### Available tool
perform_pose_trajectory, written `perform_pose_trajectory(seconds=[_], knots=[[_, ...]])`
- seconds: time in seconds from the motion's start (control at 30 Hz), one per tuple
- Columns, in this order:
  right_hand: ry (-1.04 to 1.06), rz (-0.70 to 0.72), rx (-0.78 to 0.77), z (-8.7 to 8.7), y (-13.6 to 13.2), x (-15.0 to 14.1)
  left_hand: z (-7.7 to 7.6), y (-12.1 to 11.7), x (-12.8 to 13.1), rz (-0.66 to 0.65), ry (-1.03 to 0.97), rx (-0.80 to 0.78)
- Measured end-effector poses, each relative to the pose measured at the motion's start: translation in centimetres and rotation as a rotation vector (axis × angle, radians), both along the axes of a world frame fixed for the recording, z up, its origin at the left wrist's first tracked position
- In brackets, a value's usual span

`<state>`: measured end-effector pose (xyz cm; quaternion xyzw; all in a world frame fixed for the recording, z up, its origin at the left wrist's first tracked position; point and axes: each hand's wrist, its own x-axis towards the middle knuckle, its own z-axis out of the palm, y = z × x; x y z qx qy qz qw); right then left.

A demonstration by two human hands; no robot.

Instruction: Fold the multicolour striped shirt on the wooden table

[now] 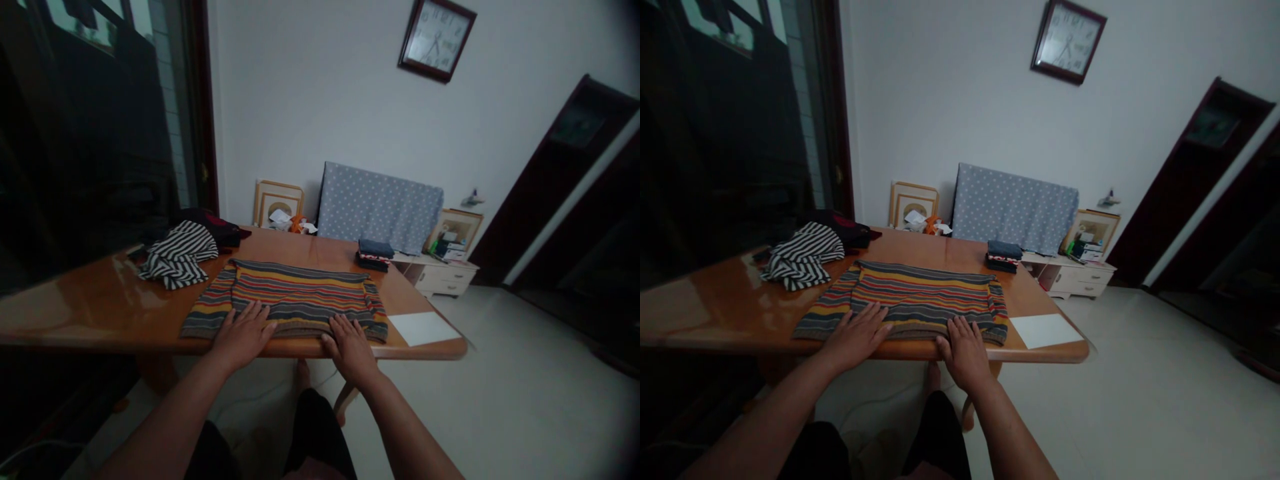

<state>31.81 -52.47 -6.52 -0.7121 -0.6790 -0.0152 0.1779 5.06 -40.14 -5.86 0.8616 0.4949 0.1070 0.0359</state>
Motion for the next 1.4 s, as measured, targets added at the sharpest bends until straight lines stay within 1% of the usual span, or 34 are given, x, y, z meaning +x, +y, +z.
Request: perform_pose_trajectory(seconds=[0.07, 0.17, 0.23, 0.3, 0.47, 0.67, 0.83, 0.97, 1.23, 1.3, 1.4], knots=[[0.012, -0.017, 0.004, 0.4, 0.1, 0.4, -0.2, 0.1, 0.0, 0.004, -0.002, 0.005], [0.003, -0.152, 0.042, 0.5, 0.2, 1.6, -0.5, 0.4, 0.1, -0.003, -0.026, 0.024], [-0.017, -0.242, 0.032, 0.2, 0.1, 2.5, -0.7, 0.4, 0.1, -0.001, -0.041, 0.03], [-0.038, -0.273, 0.001, -0.3, -0.1, 3.3, -0.7, 0.4, 0.1, 0.001, -0.048, 0.037], [-0.063, -0.274, -0.005, -1.4, -0.2, 3.9, -0.6, 0.5, 0.1, 0.003, -0.039, 0.02], [-0.074, -0.27, 0.025, -2.1, -0.1, 4.1, -0.7, 0.2, 0.0, -0.002, -0.056, 0.016], [-0.071, -0.256, 0.061, -2.4, -0.2, 4.4, -0.3, -0.6, -0.1, 0.005, -0.077, 0.035], [-0.056, -0.265, 0.048, -2.3, -0.1, 4.2, -0.1, -0.7, 0.0, 0.012, -0.065, 0.026], [-0.025, -0.28, 0.028, -1.9, 0.1, 3.9, -0.4, -0.1, 0.1, 0.02, -0.047, 0.01], [-0.001, -0.277, 0.029, -1.8, 0.1, 3.9, -0.2, -0.1, 0.1, 0.019, -0.045, 0.0], [0.084, -0.25, 0.051, -1.4, 0.1, 4.2, 0.5, -0.2, 0.1, 0.018, -0.034, -0.044]])
